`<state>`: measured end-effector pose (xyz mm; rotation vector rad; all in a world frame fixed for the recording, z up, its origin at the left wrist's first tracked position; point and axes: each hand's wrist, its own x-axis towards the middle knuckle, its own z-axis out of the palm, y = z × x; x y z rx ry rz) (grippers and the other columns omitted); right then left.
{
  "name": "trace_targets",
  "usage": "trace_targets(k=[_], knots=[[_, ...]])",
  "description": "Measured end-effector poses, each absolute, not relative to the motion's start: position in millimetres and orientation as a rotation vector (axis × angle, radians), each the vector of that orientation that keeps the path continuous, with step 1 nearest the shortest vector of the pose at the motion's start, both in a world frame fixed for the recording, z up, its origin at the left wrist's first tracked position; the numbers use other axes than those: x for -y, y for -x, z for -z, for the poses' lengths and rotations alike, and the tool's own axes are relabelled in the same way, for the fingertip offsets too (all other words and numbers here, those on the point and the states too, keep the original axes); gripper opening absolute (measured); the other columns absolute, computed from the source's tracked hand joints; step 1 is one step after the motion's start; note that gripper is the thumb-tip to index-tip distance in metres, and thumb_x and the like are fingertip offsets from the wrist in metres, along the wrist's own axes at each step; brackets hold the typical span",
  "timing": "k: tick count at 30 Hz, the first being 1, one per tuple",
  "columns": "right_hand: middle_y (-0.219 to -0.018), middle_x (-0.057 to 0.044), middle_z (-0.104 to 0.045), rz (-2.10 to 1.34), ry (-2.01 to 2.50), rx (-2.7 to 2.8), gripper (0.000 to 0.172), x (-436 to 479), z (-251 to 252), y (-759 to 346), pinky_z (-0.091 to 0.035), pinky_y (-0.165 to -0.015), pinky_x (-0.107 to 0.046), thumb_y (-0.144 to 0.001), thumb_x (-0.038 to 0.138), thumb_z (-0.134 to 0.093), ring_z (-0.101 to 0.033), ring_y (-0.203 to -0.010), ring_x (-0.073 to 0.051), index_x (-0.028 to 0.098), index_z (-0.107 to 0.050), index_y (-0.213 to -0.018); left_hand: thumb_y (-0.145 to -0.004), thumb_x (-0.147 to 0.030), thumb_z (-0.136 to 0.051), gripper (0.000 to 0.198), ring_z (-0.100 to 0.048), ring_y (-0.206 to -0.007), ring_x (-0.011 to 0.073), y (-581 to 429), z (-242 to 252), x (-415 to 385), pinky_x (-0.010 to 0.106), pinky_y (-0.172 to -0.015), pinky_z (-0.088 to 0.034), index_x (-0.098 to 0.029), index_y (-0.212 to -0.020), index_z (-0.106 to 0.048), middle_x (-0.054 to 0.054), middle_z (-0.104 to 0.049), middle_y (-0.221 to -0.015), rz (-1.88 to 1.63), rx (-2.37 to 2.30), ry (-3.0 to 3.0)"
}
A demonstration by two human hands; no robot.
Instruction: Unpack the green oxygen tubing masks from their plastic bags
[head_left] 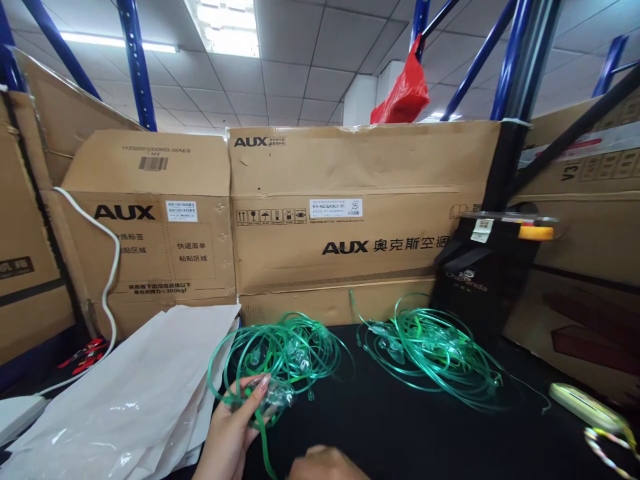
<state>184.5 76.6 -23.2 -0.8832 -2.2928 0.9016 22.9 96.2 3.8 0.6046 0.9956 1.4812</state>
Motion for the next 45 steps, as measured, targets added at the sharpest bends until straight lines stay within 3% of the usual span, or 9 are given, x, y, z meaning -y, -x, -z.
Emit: trace_targets(k=[6, 12, 17, 33, 38, 45], knots=[[-0.05, 0.008, -0.04, -0.725, 1.305, 1.936, 0.009, -99.1, -0.8, -205.5, -0.024, -0.044, -0.019, -0.075, 0.024, -0.056, -0.036, -0.046, -0.008, 0.02, -0.047, -0.072, -0.054, -0.025, -0.08, 0.03, -0.066, -0.067, 0.0149, -26.9, -8.7, -89.1, 0.023, -0.06, -0.052, -0.017, -0.079, -0.066, -0.002, -0.068, -0.07, -1.356, -0.943, -0.525], [-0.063, 0.006, -0.042, -0.793, 1.09, 1.795, 0.011, -98.2, -1.7, -203.4, -0.034, -0.051, -0.019, -0.08, 0.021, -0.05, -0.04, -0.055, -0.009, 0.021, -0.049, -0.091, -0.058, -0.025, -0.078, 0.026, -0.066, -0.068, 0.0145, -26.4, -11.3, -88.2, 0.021, -0.061, -0.052, -0.016, -0.079, -0.065, -0.001, -0.067, -0.071, -1.336, -0.925, -0.554], [-0.089, -0.001, -0.051, -0.631, 1.032, 2.088, 0.027, -82.6, -10.4, -198.9, -0.041, -0.069, -0.024, -0.078, 0.014, -0.053, -0.05, -0.074, -0.013, 0.024, -0.051, -0.103, -0.058, -0.027, -0.078, 0.025, -0.064, -0.068, 0.0143, -27.8, -15.0, -84.7, 0.022, -0.06, -0.051, -0.016, -0.076, -0.065, -0.001, -0.065, -0.071, -1.31, -0.914, -0.601], [-0.092, -0.001, -0.055, -0.214, 1.128, 2.34, 0.025, -81.0, -12.2, -202.3, -0.04, -0.07, -0.026, -0.073, 0.012, -0.063, -0.051, -0.079, -0.016, 0.021, -0.049, -0.091, -0.05, -0.035, -0.08, 0.03, -0.063, -0.058, 0.0166, -31.6, -10.7, -84.4, 0.028, -0.055, -0.051, -0.016, -0.068, -0.064, 0.0, -0.066, -0.062, -1.257, -0.957, -0.767], [-0.088, -0.002, -0.056, 0.067, 1.11, 2.403, 0.026, -81.1, -1.7, -199.5, -0.039, -0.068, -0.027, -0.071, 0.012, -0.065, -0.051, -0.077, -0.017, 0.019, -0.049, -0.09, -0.05, -0.036, -0.08, 0.03, -0.061, -0.054, 0.0133, -32.1, -2.9, -86.8, 0.023, -0.052, -0.049, -0.015, -0.065, -0.064, -0.001, -0.066, -0.057, -1.232, -1.021, -0.82], [-0.084, -0.002, -0.056, 0.084, 1.142, 2.483, 0.024, -83.7, 0.4, -198.5, -0.04, -0.064, -0.025, -0.068, 0.012, -0.066, -0.053, -0.074, -0.016, 0.018, -0.049, -0.084, -0.049, -0.039, -0.08, 0.033, -0.061, -0.057, 0.015, -34.0, 4.5, -87.2, 0.025, -0.053, -0.049, -0.014, -0.065, -0.065, 0.002, -0.068, -0.062, -1.243, -1.032, -0.931]])
